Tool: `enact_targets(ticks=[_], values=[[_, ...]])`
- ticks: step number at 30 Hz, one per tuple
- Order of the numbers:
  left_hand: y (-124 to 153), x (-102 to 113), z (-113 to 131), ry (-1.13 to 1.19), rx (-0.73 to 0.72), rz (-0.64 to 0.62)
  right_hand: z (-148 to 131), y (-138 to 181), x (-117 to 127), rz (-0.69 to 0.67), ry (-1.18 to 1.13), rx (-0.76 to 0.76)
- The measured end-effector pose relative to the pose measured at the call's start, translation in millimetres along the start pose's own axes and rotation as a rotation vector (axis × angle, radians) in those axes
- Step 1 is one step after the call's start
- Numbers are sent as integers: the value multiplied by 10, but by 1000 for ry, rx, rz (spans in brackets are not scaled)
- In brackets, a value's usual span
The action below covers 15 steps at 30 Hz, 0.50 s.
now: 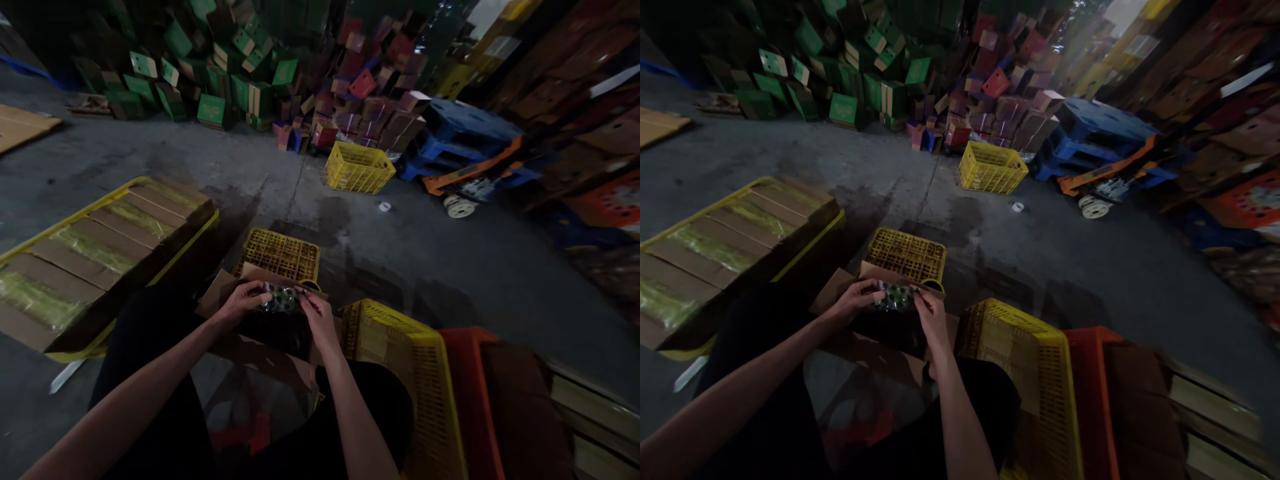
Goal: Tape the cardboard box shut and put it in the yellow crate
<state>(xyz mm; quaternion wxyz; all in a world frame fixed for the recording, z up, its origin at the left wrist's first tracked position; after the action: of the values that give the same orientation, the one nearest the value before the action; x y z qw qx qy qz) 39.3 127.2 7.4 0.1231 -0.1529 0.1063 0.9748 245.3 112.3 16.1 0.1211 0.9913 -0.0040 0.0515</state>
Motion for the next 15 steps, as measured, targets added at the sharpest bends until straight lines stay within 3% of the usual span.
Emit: enact_targets(ticks=[10, 15], values=[[10, -2, 44, -23, 15, 37, 97, -34, 26, 61, 24, -4], [0, -37, -7, 69, 53, -14, 121, -66, 42, 85, 41, 18]])
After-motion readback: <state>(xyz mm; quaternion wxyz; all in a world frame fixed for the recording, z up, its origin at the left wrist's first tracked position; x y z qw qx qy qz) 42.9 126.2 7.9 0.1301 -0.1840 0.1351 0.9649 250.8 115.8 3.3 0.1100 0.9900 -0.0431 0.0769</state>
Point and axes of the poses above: each hand's wrist, its own y-axis away from the middle knuckle, its own x-axis out of the back of the hand, z = x × y, the point moved 6 cm from there along -y, towards the middle knuckle, and after that the axes turned 6 degrees about -x, right-handed, at the moved point
